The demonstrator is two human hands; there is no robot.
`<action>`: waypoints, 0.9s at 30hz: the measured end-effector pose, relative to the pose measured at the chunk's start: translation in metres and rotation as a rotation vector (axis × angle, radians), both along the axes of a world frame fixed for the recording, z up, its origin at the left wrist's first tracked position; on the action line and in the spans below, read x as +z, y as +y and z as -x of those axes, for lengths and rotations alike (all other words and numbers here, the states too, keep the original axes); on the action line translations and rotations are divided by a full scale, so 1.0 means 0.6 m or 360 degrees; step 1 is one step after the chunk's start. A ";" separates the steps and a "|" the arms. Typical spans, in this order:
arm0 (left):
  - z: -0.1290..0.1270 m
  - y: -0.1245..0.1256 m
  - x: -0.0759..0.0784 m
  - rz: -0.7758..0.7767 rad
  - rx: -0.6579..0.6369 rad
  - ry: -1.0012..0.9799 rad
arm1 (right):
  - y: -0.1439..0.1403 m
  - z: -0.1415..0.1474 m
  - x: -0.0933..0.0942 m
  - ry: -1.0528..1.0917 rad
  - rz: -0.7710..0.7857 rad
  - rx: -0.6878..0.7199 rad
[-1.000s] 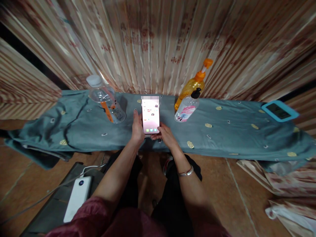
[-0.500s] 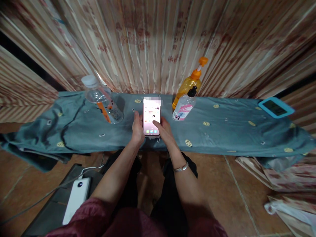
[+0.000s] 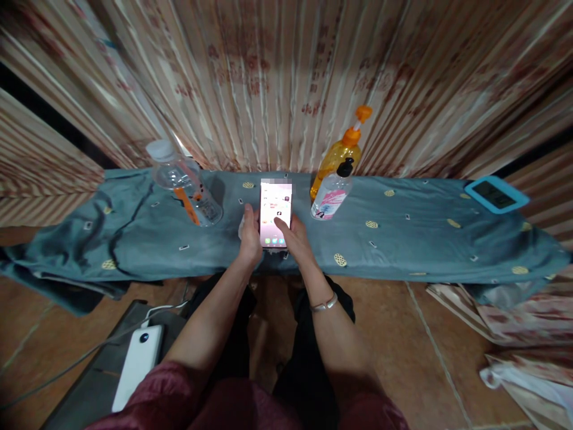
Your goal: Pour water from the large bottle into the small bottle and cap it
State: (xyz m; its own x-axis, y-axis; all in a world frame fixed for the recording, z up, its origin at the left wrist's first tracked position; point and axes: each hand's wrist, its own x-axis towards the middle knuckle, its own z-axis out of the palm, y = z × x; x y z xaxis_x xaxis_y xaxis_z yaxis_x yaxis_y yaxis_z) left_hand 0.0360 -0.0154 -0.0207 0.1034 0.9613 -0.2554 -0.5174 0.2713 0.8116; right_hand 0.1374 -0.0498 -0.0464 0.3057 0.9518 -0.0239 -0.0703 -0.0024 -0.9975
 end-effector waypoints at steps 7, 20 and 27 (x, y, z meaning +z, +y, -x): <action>-0.001 0.000 -0.007 0.0010 0.0010 0.0012 | 0.000 0.001 0.000 0.0154 -0.0009 -0.0072; -0.003 -0.006 0.002 0.0067 -0.0066 -0.0081 | 0.014 -0.013 -0.013 0.0215 -0.0086 -0.0231; -0.009 -0.012 0.006 0.0129 -0.0080 -0.0031 | 0.018 -0.027 -0.026 0.0181 -0.0108 -0.0255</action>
